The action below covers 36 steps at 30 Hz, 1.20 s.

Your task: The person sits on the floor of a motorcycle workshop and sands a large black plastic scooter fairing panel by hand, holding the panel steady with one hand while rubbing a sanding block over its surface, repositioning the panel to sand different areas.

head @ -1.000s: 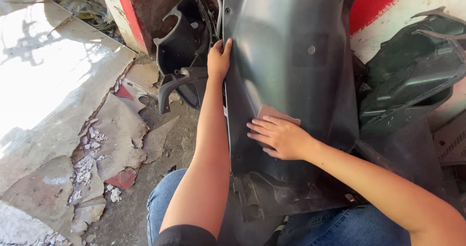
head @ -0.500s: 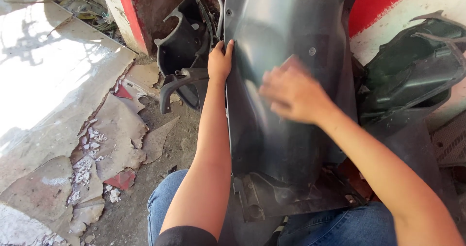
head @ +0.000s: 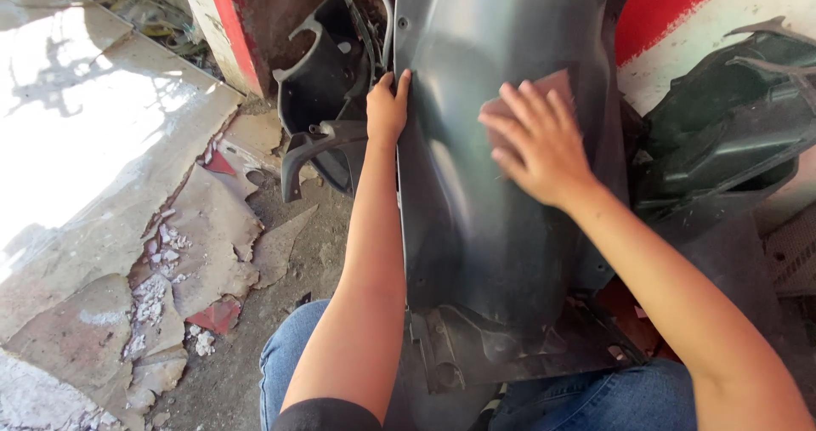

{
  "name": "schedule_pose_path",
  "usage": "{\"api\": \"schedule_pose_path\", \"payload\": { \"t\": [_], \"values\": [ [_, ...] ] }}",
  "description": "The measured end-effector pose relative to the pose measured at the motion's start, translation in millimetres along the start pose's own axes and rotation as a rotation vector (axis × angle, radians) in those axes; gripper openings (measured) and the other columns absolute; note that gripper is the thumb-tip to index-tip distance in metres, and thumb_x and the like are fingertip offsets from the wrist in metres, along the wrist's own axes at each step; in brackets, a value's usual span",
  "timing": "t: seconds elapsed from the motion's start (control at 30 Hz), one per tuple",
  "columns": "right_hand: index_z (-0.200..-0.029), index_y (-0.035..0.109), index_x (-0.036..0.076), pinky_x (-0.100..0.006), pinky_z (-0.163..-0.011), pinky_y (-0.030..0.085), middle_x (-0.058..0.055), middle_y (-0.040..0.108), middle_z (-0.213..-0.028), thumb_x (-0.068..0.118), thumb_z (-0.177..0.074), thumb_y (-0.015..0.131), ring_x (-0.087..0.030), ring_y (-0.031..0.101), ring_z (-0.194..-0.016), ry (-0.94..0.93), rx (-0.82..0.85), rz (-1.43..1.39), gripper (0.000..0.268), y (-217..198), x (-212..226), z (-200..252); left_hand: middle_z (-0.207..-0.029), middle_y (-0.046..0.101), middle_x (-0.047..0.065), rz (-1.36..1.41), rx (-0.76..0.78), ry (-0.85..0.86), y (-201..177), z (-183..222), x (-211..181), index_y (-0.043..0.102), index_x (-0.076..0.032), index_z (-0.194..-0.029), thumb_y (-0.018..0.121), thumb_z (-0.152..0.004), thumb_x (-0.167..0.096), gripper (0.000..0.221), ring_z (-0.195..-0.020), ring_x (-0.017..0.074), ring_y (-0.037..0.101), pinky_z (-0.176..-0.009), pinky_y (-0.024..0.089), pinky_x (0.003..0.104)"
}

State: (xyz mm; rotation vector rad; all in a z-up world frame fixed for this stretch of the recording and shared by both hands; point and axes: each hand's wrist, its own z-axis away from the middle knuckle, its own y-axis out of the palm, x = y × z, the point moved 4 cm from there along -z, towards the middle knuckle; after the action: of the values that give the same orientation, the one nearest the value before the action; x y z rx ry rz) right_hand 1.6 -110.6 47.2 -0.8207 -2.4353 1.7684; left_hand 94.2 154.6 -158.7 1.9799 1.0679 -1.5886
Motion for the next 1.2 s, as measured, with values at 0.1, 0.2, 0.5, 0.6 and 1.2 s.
{"api": "schedule_pose_path", "payload": {
  "t": [0.1,0.2,0.5,0.6,1.2],
  "values": [
    [-0.145,0.058,0.017,-0.054,-0.122,0.028,-0.015,0.049,-0.155,0.041,-0.089,0.067,-0.036,0.043,-0.145,-0.08,0.101,-0.11,0.061,24.3,40.7,31.0,-0.079,0.072,0.02,0.015,0.031,-0.05,-5.0,3.0,-6.7,0.071,0.0,-0.102,0.062,-0.096,-0.051,0.051,-0.078,0.0401,0.071,-0.071,0.055,0.047],
    [-0.141,0.059,0.032,-0.05,-0.127,0.027,-0.004,0.05,-0.158,0.041,-0.094,0.066,-0.026,0.045,-0.15,-0.44,0.4,-0.221,0.048,44.5,57.2,48.6,-0.079,0.071,0.021,0.033,-0.037,0.04,4.3,-2.6,7.1,0.07,0.001,-0.105,0.064,-0.096,-0.049,0.051,-0.077,0.0395,0.072,-0.07,0.056,0.046],
    [-0.148,0.055,0.019,-0.054,-0.124,0.029,-0.013,0.042,-0.163,0.038,-0.088,0.067,-0.034,0.037,-0.152,-0.022,0.117,-0.153,0.064,19.8,34.2,3.0,-0.071,0.068,0.02,0.001,-0.012,-0.001,-6.7,6.3,-11.9,0.07,0.0,-0.098,0.062,-0.099,-0.045,0.046,-0.068,0.0381,0.068,-0.066,0.053,0.046],
    [-0.143,0.057,0.027,-0.053,-0.122,0.03,-0.011,0.043,-0.163,0.042,-0.094,0.064,-0.03,0.04,-0.149,-0.249,0.232,-0.172,0.052,42.9,24.0,3.3,-0.069,0.066,0.019,-0.008,-0.011,-0.018,-3.9,4.4,-8.3,0.069,0.001,-0.094,0.063,-0.099,-0.044,0.046,-0.063,0.0367,0.064,-0.063,0.051,0.044],
    [-0.14,0.066,0.02,-0.051,-0.124,0.033,-0.015,0.052,-0.164,0.037,-0.105,0.066,-0.034,0.046,-0.151,-0.095,-0.107,0.257,0.039,3.6,-24.8,-86.0,-0.087,0.07,0.028,0.036,-0.104,0.019,0.5,3.5,0.1,0.074,-0.001,-0.1,0.047,-0.106,-0.043,0.05,-0.086,0.0471,0.067,-0.071,0.052,0.051]
  ]
}}
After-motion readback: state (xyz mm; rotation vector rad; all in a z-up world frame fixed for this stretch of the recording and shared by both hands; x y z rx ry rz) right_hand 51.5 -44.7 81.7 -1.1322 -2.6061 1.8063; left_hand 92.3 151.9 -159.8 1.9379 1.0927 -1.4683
